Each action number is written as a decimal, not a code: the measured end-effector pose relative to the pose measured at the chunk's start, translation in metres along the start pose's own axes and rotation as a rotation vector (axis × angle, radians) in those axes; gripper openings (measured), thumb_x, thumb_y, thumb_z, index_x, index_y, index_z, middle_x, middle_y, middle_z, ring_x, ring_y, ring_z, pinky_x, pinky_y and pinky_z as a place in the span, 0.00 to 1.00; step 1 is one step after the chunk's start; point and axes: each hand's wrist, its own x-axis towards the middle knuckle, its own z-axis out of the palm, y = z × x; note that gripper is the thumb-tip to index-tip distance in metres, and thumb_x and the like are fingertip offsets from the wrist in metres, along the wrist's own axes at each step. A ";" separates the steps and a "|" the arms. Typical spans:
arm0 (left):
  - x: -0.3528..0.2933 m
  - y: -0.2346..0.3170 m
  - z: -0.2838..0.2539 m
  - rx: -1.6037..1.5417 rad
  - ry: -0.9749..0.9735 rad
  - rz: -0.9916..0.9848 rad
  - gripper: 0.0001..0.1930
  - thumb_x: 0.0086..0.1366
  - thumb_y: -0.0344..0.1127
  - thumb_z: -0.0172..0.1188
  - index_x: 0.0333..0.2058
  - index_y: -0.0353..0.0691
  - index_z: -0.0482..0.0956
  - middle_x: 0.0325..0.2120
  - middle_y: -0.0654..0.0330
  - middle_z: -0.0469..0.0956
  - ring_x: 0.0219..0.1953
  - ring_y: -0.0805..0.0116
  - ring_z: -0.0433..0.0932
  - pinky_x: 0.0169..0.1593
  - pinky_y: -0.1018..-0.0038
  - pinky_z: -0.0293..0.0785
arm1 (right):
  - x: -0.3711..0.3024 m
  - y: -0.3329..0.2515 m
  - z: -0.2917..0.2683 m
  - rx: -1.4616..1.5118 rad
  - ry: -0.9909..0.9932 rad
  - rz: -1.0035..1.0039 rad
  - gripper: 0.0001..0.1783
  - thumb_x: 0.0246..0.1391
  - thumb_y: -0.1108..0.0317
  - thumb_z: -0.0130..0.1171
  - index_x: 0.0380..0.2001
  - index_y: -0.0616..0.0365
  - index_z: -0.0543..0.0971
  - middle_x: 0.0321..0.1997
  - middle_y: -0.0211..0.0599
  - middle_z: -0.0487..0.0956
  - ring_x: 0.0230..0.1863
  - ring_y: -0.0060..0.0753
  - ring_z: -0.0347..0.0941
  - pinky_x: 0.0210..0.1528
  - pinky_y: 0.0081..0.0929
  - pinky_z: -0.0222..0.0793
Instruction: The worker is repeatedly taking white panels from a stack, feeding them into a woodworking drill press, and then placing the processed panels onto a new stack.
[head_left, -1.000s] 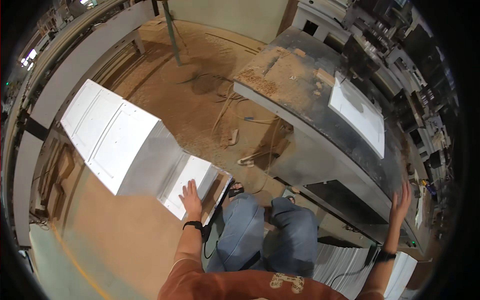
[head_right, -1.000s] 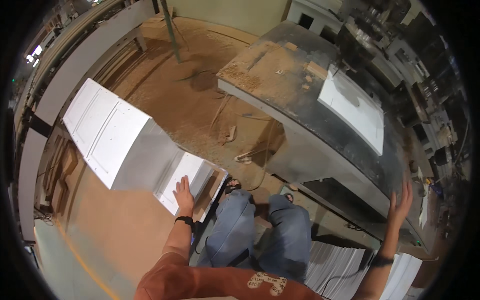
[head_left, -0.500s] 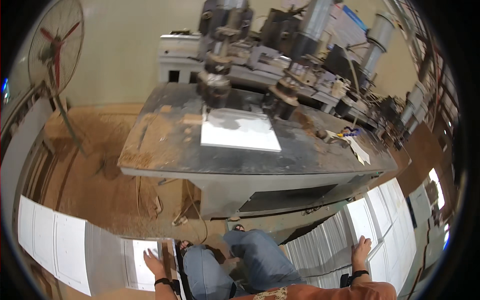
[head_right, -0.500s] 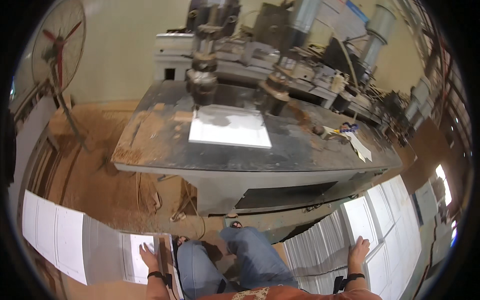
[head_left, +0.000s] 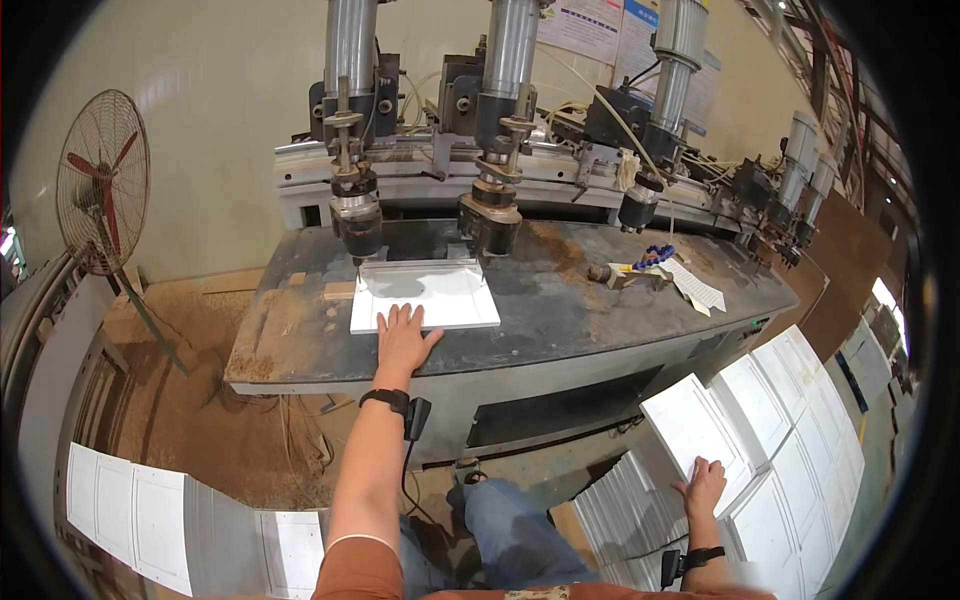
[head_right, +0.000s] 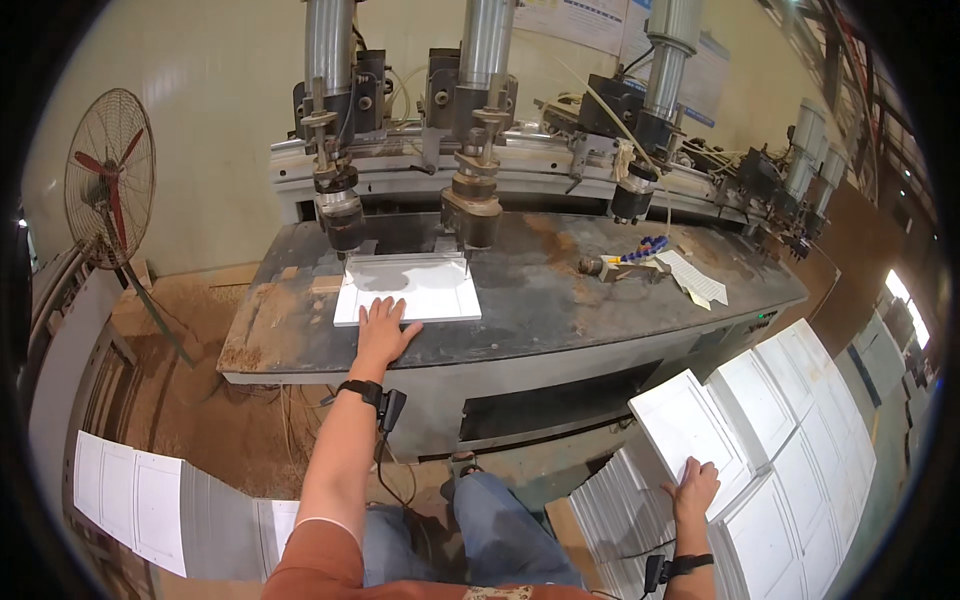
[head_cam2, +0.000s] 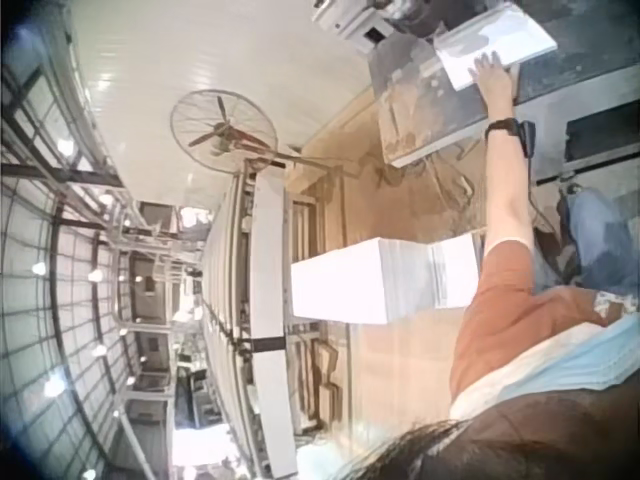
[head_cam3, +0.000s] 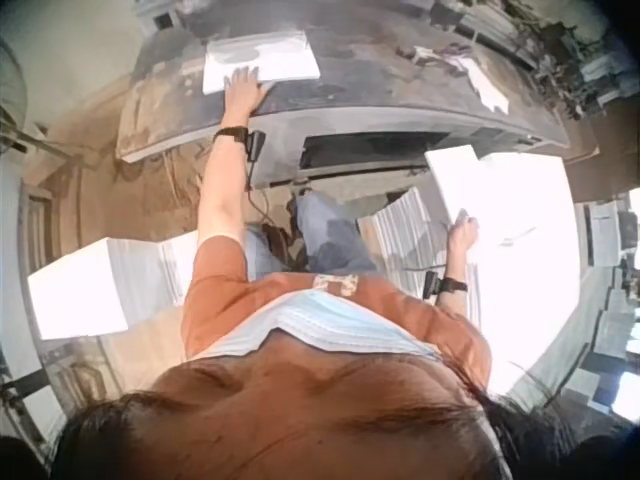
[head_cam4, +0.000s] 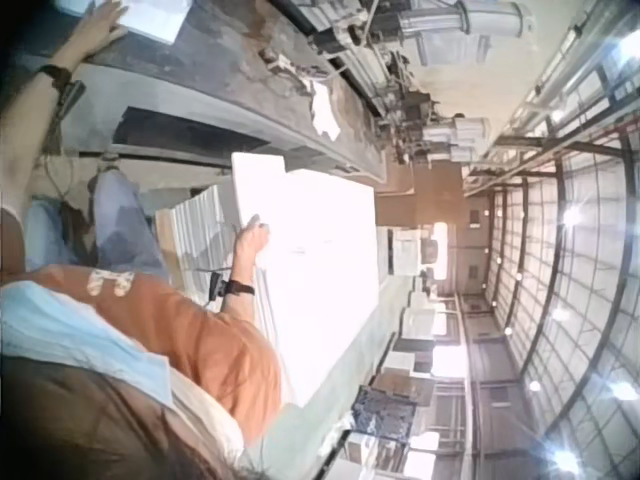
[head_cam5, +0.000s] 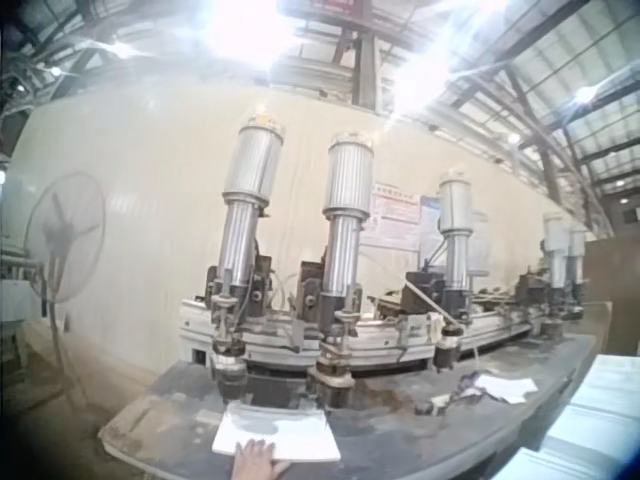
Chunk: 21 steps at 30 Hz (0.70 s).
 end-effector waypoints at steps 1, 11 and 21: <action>0.004 0.000 0.006 -0.024 -0.071 -0.047 0.35 0.62 0.62 0.54 0.60 0.43 0.70 0.62 0.51 0.64 0.68 0.50 0.54 0.70 0.45 0.39 | 0.003 0.001 -0.004 0.027 -0.007 -0.007 0.34 0.25 0.67 0.78 0.43 0.54 0.78 0.36 0.41 0.71 0.41 0.46 0.67 0.41 0.42 0.63; -0.116 -0.002 -0.032 -0.019 0.231 0.300 0.20 0.52 0.36 0.63 0.46 0.42 0.79 0.36 0.59 0.75 0.42 0.59 0.72 0.50 0.63 0.69 | 0.082 -0.073 -0.119 0.384 0.283 -0.472 0.27 0.34 0.84 0.57 0.44 0.58 0.80 0.34 0.43 0.74 0.38 0.48 0.72 0.42 0.37 0.69; -0.314 -0.024 -0.117 0.055 0.283 0.197 0.18 0.46 0.23 0.59 0.38 0.43 0.84 0.29 0.60 0.76 0.33 0.59 0.76 0.37 0.65 0.74 | 0.168 -0.349 -0.011 0.645 0.200 -1.111 0.24 0.39 0.74 0.63 0.45 0.53 0.78 0.39 0.37 0.75 0.42 0.43 0.71 0.43 0.36 0.71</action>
